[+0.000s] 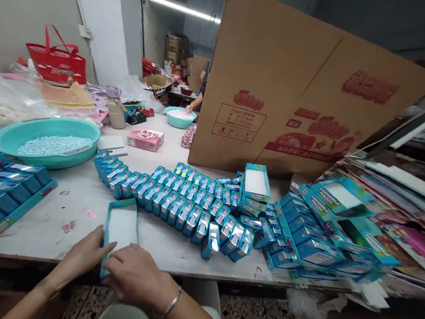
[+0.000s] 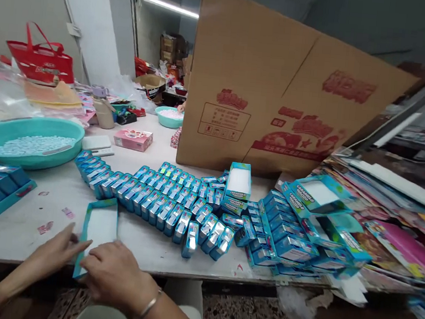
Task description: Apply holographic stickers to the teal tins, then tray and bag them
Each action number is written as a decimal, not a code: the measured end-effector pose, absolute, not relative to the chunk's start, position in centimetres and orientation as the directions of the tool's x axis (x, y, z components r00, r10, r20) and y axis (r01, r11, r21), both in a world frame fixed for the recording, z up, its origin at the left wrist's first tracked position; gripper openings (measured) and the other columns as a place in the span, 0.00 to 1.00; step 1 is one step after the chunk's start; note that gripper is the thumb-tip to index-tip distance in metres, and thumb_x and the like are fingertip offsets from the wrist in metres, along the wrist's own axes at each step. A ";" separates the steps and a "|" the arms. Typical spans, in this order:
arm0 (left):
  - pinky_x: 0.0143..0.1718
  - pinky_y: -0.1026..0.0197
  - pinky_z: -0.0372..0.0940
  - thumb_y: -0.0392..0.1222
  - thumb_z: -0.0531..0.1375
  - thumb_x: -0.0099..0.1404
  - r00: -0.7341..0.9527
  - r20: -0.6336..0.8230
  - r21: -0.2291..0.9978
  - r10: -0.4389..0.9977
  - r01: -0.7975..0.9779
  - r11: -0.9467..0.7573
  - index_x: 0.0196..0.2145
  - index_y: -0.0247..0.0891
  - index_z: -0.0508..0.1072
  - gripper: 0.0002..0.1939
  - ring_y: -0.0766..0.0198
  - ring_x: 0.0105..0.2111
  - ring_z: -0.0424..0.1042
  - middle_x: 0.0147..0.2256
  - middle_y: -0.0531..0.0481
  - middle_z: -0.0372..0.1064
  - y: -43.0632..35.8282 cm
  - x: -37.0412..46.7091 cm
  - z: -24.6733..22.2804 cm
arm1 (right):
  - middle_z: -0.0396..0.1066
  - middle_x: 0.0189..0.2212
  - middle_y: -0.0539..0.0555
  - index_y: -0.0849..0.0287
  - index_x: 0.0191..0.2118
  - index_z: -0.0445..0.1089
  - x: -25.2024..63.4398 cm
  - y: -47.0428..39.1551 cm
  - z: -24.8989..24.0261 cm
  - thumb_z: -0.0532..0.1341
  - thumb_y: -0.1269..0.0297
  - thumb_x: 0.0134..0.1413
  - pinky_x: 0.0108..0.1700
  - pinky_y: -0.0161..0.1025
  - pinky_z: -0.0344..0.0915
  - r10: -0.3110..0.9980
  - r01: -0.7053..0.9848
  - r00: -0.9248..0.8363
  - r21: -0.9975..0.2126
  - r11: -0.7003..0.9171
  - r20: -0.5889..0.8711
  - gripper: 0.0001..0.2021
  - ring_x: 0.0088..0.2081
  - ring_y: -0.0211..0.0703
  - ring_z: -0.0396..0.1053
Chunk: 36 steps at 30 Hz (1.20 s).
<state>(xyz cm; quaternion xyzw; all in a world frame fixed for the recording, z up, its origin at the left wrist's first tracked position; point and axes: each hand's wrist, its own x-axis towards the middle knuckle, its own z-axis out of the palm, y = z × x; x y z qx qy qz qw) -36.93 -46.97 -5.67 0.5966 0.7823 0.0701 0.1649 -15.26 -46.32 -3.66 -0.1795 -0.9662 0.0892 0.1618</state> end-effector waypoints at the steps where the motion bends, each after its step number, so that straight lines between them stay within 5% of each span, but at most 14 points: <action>1: 0.41 0.49 0.70 0.56 0.52 0.65 -0.241 -0.143 0.360 0.960 0.891 0.277 0.52 0.28 0.64 0.29 0.45 0.38 0.77 0.42 0.34 0.74 -47.0 -37.6 -5.6 | 0.74 0.48 0.56 0.59 0.51 0.67 -13.0 -46.3 -2.6 0.58 0.59 0.64 0.55 0.42 0.64 0.400 0.322 -0.860 -0.271 0.907 0.317 0.14 0.50 0.46 0.69; 4: 0.41 0.49 0.71 0.68 0.53 0.60 -0.291 0.034 0.521 0.956 0.821 0.232 0.62 0.27 0.56 0.46 0.44 0.44 0.75 0.52 0.30 0.68 -46.8 -38.1 -4.3 | 0.65 0.61 0.59 0.58 0.62 0.61 -4.6 -46.2 0.1 0.59 0.63 0.61 0.66 0.46 0.54 0.600 0.492 -0.728 -0.356 0.794 0.331 0.24 0.63 0.48 0.59; 9: 0.48 0.51 0.71 0.60 0.57 0.64 -0.095 0.155 0.828 0.983 0.556 -0.077 0.63 0.42 0.60 0.35 0.48 0.56 0.69 0.57 0.39 0.66 -46.5 -29.2 -2.9 | 0.42 0.73 0.56 0.51 0.72 0.45 6.3 -44.5 -0.2 0.57 0.80 0.48 0.69 0.65 0.36 0.820 0.819 -0.541 -0.103 0.564 0.185 0.45 0.73 0.58 0.35; 13: 0.60 0.41 0.63 0.54 0.56 0.68 -0.128 0.211 0.901 0.969 0.409 -0.142 0.67 0.38 0.52 0.35 0.46 0.65 0.57 0.65 0.34 0.54 -46.8 -18.1 -6.4 | 0.37 0.73 0.56 0.49 0.72 0.45 7.1 -42.0 -3.7 0.62 0.72 0.52 0.68 0.69 0.33 0.861 0.885 -0.452 -0.001 0.465 0.232 0.44 0.73 0.62 0.34; 18: 0.68 0.34 0.44 0.49 0.56 0.71 -0.316 0.259 0.892 0.913 0.441 -0.100 0.71 0.36 0.28 0.46 0.44 0.72 0.32 0.72 0.31 0.26 -46.3 -11.5 -10.9 | 0.42 0.72 0.61 0.55 0.71 0.49 5.2 -41.6 -5.6 0.64 0.63 0.56 0.67 0.71 0.39 0.858 0.881 -0.394 -0.130 0.454 0.330 0.40 0.72 0.68 0.38; 21: 0.68 0.34 0.41 0.49 0.58 0.69 -0.353 0.230 0.905 0.907 0.420 -0.066 0.71 0.38 0.22 0.52 0.42 0.72 0.28 0.72 0.34 0.19 -45.9 -10.7 -11.5 | 0.51 0.69 0.63 0.52 0.69 0.55 4.3 -43.4 -6.5 0.61 0.63 0.60 0.65 0.66 0.53 0.865 0.792 -0.294 -0.403 0.459 0.407 0.32 0.69 0.65 0.48; 25: 0.68 0.34 0.39 0.45 0.61 0.66 -0.358 0.237 0.897 0.903 0.436 -0.063 0.70 0.43 0.18 0.56 0.42 0.71 0.23 0.72 0.39 0.12 -45.7 -10.2 -11.4 | 0.61 0.62 0.62 0.53 0.63 0.60 2.2 -45.9 -9.5 0.54 0.59 0.67 0.58 0.53 0.68 0.891 0.459 0.124 -0.821 0.339 0.437 0.21 0.61 0.55 0.64; 30: 0.67 0.32 0.42 0.49 0.68 0.59 -0.347 0.260 0.853 0.901 0.520 -0.046 0.70 0.43 0.17 0.65 0.37 0.71 0.23 0.71 0.34 0.11 -44.9 -8.8 -12.0 | 0.56 0.65 0.65 0.60 0.63 0.58 -0.7 -46.4 -12.0 0.51 0.52 0.68 0.63 0.53 0.60 0.864 0.151 0.431 -0.965 0.215 0.260 0.25 0.66 0.56 0.56; 36: 0.66 0.30 0.42 0.48 0.70 0.57 -0.409 0.266 0.892 0.873 0.449 -0.061 0.70 0.43 0.18 0.67 0.36 0.71 0.26 0.71 0.32 0.13 -43.4 -8.5 -12.2 | 0.50 0.70 0.59 0.56 0.69 0.50 -0.9 -44.7 -13.2 0.51 0.37 0.63 0.69 0.53 0.50 0.935 -0.140 0.338 -0.988 -0.060 -0.105 0.37 0.70 0.53 0.48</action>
